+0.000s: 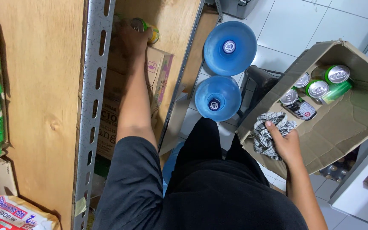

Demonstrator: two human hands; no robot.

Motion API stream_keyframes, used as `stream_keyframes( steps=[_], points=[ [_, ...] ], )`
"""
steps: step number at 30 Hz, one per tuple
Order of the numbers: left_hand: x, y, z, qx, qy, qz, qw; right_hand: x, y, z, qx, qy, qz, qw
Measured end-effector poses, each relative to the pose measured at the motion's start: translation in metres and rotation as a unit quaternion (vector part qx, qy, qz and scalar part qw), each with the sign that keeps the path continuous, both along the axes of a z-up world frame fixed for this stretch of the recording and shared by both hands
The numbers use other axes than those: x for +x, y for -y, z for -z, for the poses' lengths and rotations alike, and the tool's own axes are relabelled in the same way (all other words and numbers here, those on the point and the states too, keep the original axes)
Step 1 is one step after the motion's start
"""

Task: The person stands on a small step stool and uses a checkered cloth to wipe various cans retrieved from a cardboard box. They clean each can individually and place them onto a wooden shelf among other stocked items.

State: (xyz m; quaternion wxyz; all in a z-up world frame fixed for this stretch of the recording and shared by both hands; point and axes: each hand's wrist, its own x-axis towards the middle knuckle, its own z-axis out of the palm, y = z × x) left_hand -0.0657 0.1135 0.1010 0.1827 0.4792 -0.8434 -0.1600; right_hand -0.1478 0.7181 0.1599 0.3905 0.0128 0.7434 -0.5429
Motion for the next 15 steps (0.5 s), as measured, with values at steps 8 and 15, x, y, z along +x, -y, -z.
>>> stream_keyframes(
  steps=[8,15],
  points=[
    [-0.003,-0.009,-0.011,-0.035,0.042,-0.018,0.998,-0.002,-0.002,-0.011,0.043,-0.002,-0.034,0.998],
    [0.026,0.043,0.062,0.110,0.072,-0.007,0.991,-0.022,-0.050,-0.007,0.047,-0.100,-0.005,0.994]
  ],
)
